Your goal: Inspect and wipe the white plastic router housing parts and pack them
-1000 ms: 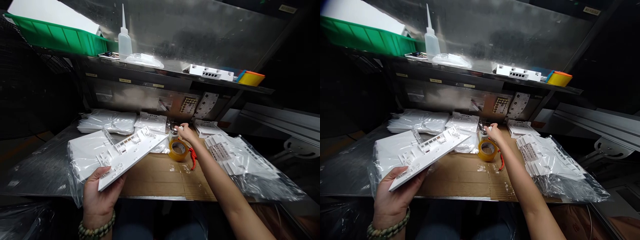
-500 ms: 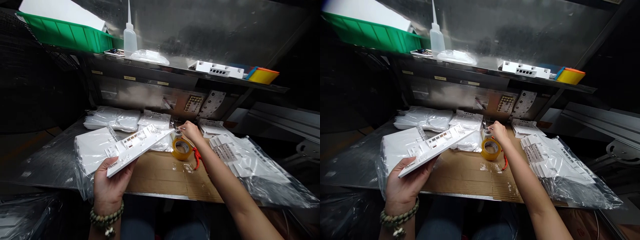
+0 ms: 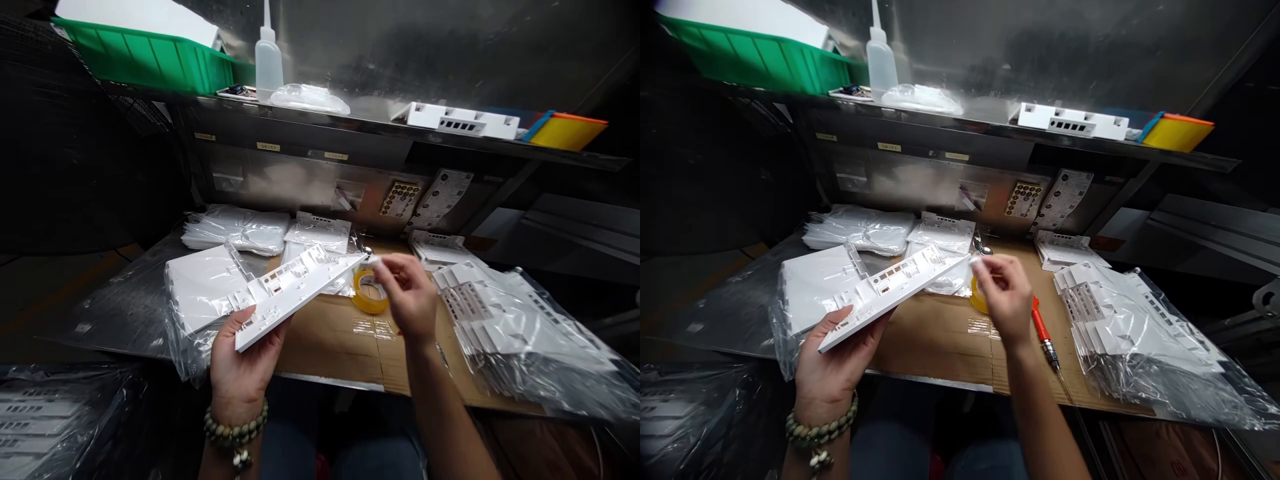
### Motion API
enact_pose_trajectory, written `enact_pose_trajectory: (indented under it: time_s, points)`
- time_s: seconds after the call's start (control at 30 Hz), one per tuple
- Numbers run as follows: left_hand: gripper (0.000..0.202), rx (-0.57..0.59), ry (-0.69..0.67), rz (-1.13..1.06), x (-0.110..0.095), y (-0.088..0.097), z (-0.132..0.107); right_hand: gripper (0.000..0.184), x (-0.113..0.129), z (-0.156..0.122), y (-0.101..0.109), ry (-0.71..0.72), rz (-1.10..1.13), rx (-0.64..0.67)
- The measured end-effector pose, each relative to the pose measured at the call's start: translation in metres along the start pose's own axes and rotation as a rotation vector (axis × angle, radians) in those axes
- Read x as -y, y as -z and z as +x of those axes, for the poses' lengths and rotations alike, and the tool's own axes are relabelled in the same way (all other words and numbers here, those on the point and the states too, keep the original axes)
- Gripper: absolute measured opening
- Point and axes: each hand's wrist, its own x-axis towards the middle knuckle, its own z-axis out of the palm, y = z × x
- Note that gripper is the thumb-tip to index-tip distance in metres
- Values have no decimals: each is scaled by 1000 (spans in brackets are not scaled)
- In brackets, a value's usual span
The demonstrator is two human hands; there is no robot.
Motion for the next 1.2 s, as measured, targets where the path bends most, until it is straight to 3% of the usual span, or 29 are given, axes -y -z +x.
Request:
enact_pose_trajectory:
  time_s: [0.07, 0.13, 0.23, 0.37, 0.53, 0.7, 0.77, 0.87, 0.93, 1.03, 1.2]
  points:
    - [71, -13, -10, 22, 5, -1, 0, 9, 35, -36, -7, 56, 88, 2]
    - [72, -32, -10, 46, 11, -3, 0, 12, 62, -62, -18, 110, 117, 24]
    - [75, -68, 28, 60, 19, -5, 0, 16, 79, -81, -33, 171, 139, 26]
    - [84, 12, 164, 51, 21, 3, 4, 16, 68, -77, -38, 212, 98, -9]
    - [89, 105, 221, 100, 22, 15, 10, 17, 48, -68, -30, 157, 6, -190]
    - [91, 92, 429, 30, 19, 16, 15, 21, 61, -81, -32, 255, 58, -43]
    - [88, 177, 487, 11, 16, 21, 18, 22, 59, -79, -30, 278, 50, -39]
    - [82, 357, 494, -4, 15, 29, 23, 17, 43, -63, -23, 238, -28, -188]
    - [80, 406, 480, 2, 17, 31, 24, 14, 33, -54, -19, 209, -73, -285]
    - [83, 298, 405, 59, 22, 24, 20, 16, 35, -58, -20, 189, -70, -264]
    - [82, -41, 170, 173, 34, -7, 7, 21, 70, -91, -15, 136, 211, 144]
